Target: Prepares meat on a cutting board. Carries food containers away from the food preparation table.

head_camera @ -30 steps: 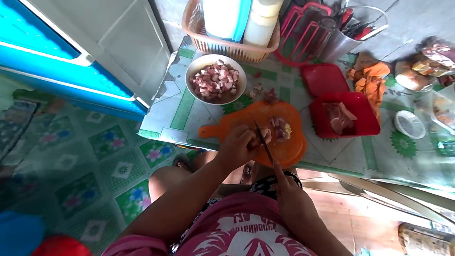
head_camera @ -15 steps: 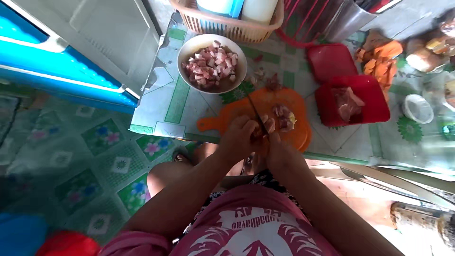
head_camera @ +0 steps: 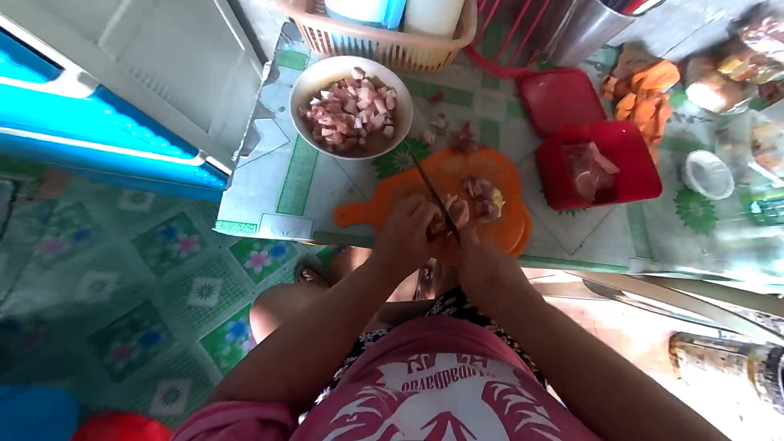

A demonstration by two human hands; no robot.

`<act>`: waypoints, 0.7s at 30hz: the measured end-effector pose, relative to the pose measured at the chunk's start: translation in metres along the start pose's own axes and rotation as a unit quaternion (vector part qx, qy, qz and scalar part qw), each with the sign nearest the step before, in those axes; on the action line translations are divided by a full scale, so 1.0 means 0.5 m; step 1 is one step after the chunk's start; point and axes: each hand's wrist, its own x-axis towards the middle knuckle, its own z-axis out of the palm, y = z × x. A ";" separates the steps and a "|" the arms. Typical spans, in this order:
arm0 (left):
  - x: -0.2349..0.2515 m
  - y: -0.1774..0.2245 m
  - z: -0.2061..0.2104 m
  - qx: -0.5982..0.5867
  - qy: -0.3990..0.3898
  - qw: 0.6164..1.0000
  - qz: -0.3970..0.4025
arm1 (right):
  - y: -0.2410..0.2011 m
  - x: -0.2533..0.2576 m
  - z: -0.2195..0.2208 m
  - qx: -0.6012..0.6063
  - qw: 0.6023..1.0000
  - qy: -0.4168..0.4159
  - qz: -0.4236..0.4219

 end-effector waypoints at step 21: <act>0.000 0.001 -0.008 -0.004 -0.015 1.000 0.013 | 0.079 -0.095 0.033 -0.004 0.996 -0.090 0.027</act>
